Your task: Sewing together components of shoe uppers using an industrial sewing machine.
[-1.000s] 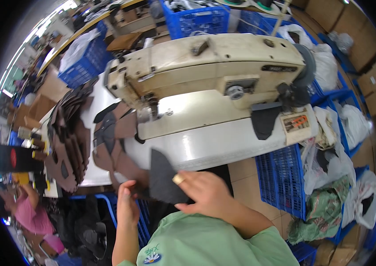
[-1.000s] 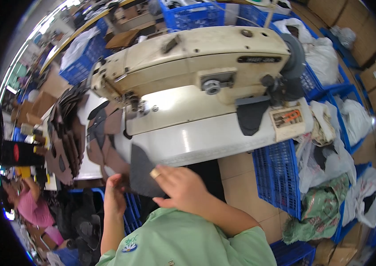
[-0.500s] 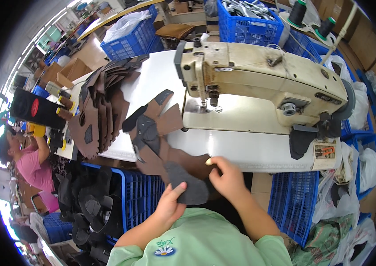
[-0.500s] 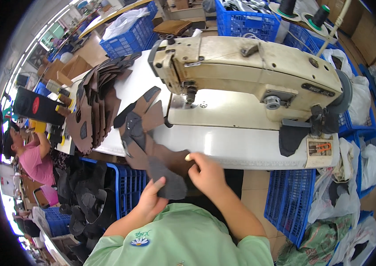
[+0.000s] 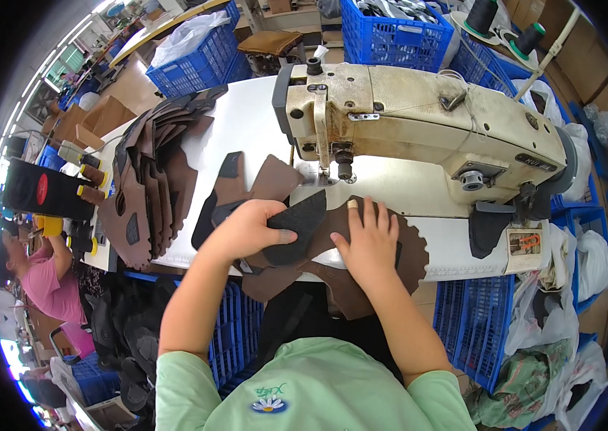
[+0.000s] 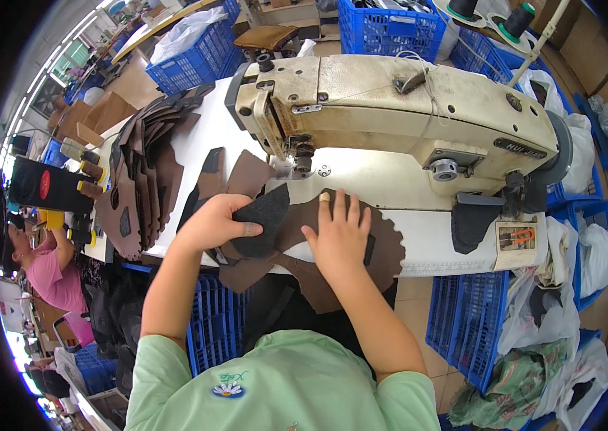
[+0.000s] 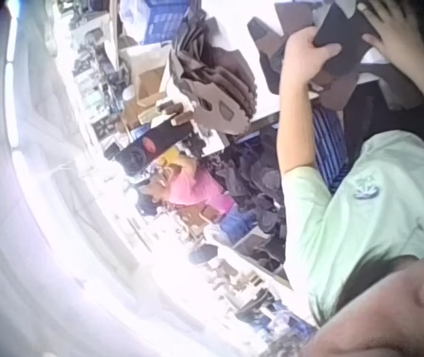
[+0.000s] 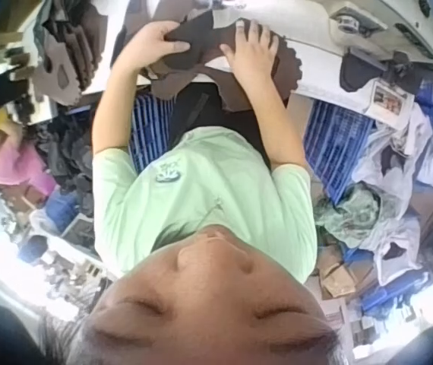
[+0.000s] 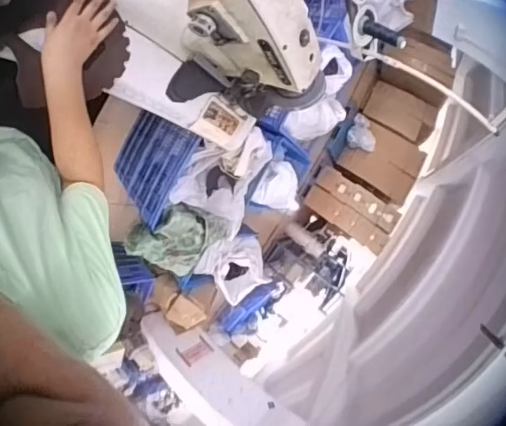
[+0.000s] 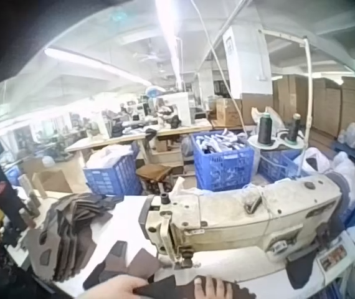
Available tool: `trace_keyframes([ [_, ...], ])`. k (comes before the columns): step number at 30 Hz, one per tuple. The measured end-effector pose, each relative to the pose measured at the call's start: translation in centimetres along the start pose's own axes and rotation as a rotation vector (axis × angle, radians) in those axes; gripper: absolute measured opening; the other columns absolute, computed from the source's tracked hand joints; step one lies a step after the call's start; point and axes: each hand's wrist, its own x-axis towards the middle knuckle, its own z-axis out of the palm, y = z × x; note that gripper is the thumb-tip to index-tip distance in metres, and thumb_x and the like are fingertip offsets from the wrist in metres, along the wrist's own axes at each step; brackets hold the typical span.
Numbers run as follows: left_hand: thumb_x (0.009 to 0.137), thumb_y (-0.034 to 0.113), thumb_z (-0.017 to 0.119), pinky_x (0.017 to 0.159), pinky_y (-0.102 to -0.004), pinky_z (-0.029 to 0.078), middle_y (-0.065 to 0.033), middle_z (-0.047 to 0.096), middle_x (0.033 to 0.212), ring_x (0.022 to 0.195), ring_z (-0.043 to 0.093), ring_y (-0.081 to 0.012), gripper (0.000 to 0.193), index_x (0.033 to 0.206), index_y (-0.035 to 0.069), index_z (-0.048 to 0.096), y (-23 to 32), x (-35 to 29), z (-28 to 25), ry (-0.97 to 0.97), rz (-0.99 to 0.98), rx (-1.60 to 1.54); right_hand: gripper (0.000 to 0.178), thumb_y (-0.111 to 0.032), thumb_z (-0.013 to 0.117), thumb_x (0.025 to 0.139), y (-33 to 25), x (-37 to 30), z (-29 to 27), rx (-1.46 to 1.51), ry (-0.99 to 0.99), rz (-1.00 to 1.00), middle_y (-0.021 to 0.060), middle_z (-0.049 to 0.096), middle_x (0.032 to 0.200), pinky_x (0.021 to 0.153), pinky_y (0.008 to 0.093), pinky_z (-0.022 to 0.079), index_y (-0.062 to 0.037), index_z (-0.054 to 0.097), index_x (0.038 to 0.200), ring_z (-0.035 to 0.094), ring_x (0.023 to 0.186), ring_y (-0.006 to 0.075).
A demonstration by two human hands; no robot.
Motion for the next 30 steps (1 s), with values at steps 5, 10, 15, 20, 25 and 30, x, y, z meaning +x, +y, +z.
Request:
trace_keyframes([
  [5,0.067,0.014,0.082,0.074,-0.0387,0.049,-0.0163,0.064,0.084,0.084,0.063,-0.0338,0.037,0.097,0.0,0.064,-0.1,3.6,-1.7,0.088,0.169,0.473,0.064,-0.039,0.074,0.082,1.4,2.1,1.0,0.194,0.01,-0.2,0.0167,0.047,0.145,0.113,0.0608,0.025,-0.0085,0.055,0.136,0.036,0.138,0.0423],
  [10,0.068,0.016,0.08,0.091,-0.0452,0.046,-0.0115,0.062,0.115,0.107,0.06,-0.0319,0.054,0.119,0.007,0.063,-1.6,4.4,0.9,0.271,0.369,0.926,0.06,-0.037,0.075,0.081,0.4,1.7,0.3,0.163,0.013,-0.184,0.0143,0.052,0.135,0.112,0.0578,0.028,-0.0111,0.058,0.132,0.043,0.132,0.0373],
  [15,0.076,0.026,0.075,0.109,-0.0504,0.037,-0.0134,0.057,0.13,0.123,0.053,-0.0336,0.059,0.13,0.007,0.059,-3.2,4.4,2.8,0.243,0.34,0.896,0.058,-0.038,0.073,0.083,0.2,1.5,0.3,0.122,0.022,-0.178,0.0137,0.052,0.137,0.112,0.0579,0.028,-0.0112,0.058,0.132,0.043,0.132,0.0365],
  [20,0.08,0.025,0.072,0.114,-0.051,0.033,-0.0141,0.055,0.138,0.129,0.05,-0.0336,0.055,0.131,0.009,0.06,-3.9,4.9,1.4,0.142,0.415,0.801,0.057,-0.039,0.07,0.085,0.6,1.7,0.4,0.124,0.027,-0.194,0.0133,0.052,0.137,0.112,0.0576,0.028,-0.0112,0.058,0.133,0.043,0.132,0.0362],
  [25,0.083,0.02,0.067,0.115,-0.0545,0.032,-0.0129,0.052,0.143,0.135,0.045,-0.0324,0.05,0.133,0.012,0.06,-4.8,5.2,1.2,0.136,0.517,0.861,0.055,-0.039,0.07,0.085,0.9,2.2,0.2,0.124,0.003,-0.23,0.0131,0.052,0.137,0.112,0.057,0.028,-0.0112,0.059,0.131,0.043,0.133,0.0343],
  [30,0.085,0.019,0.065,0.115,-0.0542,0.032,-0.013,0.052,0.143,0.135,0.045,-0.0322,0.048,0.133,0.013,0.06,-5.2,5.1,1.6,0.161,0.53,0.849,0.054,-0.041,0.068,0.086,0.8,2.2,0.3,0.129,-0.014,-0.225,0.0129,0.051,0.139,0.113,0.0558,0.026,-0.0101,0.061,0.129,0.041,0.134,0.0344],
])
